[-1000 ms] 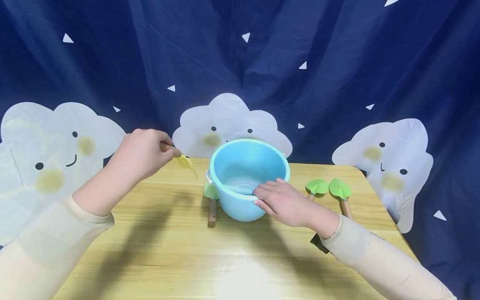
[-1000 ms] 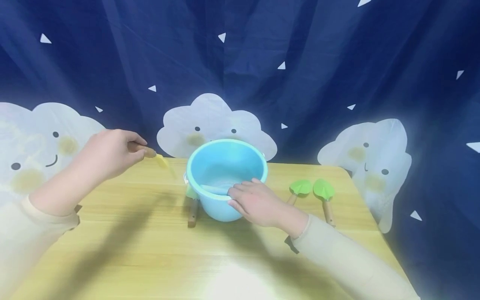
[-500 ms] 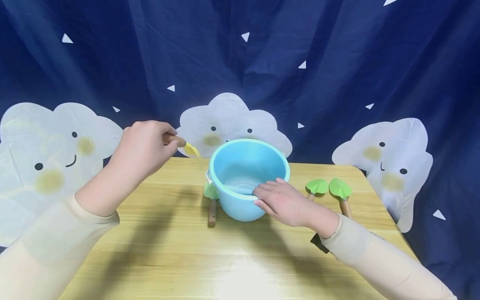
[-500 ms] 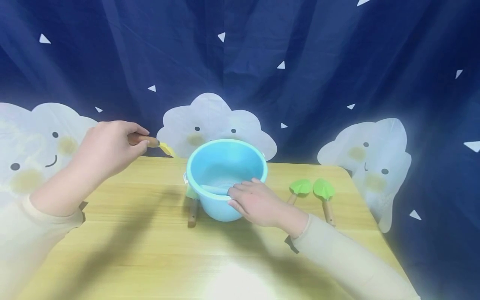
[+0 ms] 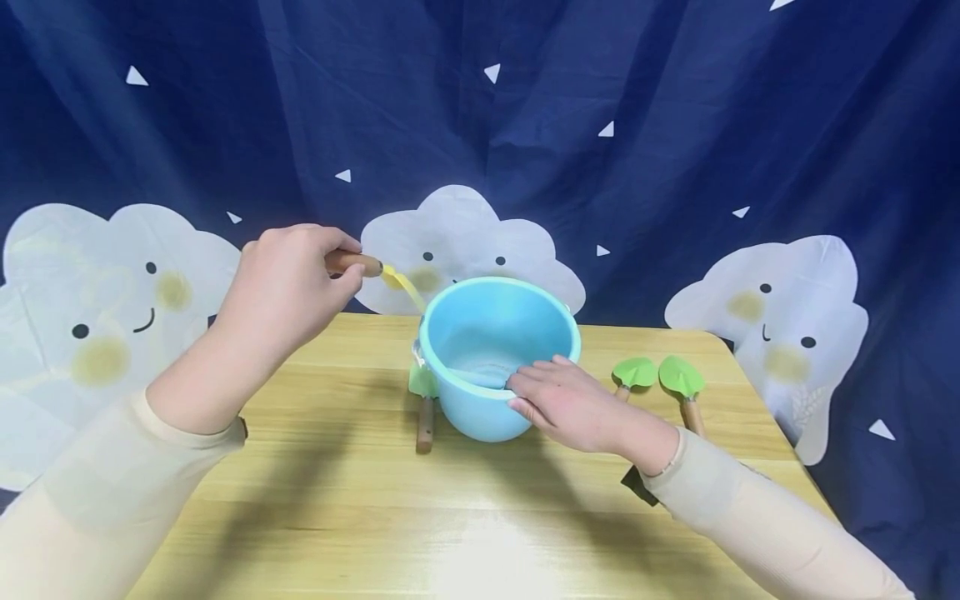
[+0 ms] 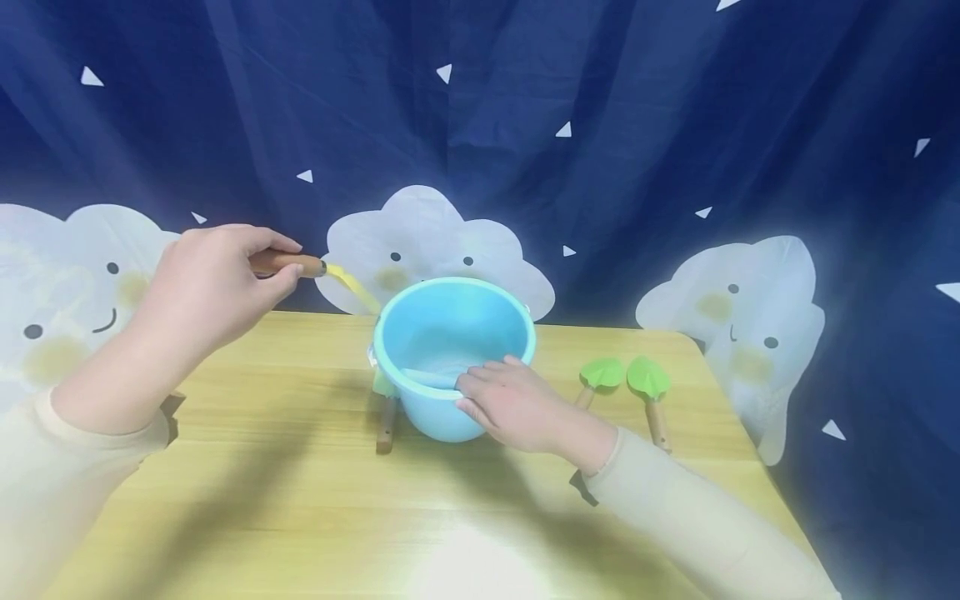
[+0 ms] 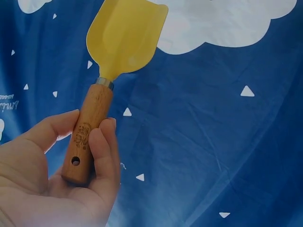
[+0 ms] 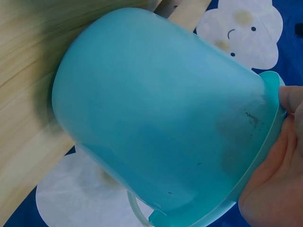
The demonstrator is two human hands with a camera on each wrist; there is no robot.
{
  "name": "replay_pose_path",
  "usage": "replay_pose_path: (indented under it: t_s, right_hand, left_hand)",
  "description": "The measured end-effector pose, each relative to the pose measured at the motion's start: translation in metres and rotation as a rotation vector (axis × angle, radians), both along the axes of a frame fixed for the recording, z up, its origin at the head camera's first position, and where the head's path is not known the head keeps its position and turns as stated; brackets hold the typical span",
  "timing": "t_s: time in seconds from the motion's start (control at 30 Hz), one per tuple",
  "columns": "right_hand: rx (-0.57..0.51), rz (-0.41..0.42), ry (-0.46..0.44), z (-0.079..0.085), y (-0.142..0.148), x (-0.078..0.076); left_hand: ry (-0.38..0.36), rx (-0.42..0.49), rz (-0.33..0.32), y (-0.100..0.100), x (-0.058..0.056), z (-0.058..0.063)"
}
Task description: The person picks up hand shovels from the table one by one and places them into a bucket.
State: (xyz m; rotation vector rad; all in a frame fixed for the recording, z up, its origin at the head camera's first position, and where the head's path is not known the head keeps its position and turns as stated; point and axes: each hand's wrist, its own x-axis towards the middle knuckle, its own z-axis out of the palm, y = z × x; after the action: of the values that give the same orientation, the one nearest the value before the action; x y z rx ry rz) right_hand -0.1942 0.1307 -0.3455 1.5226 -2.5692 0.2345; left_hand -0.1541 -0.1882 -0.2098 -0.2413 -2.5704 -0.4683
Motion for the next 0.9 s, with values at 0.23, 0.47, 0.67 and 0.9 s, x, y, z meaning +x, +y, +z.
replay_pose_path:
  t_s: [0.23, 0.47, 0.67, 0.9]
  right_hand:
    - [-0.006, 0.003, 0.016, -0.001, 0.001, -0.001]
    - [-0.017, 0.008, 0.023, -0.002, 0.001, 0.000]
    - [-0.017, 0.003, 0.025, -0.003, 0.001, 0.000]
    - [-0.003, -0.002, 0.010, -0.001, 0.000, 0.002]
  left_hand:
    - [-0.004, 0.033, -0.013, 0.010, 0.001, 0.001]
    - [-0.015, 0.030, -0.054, 0.025, -0.004, -0.004]
    - [-0.045, 0.038, -0.092, 0.038, -0.009, -0.012]
    - [-0.085, 0.056, -0.118, 0.048, -0.014, -0.024]
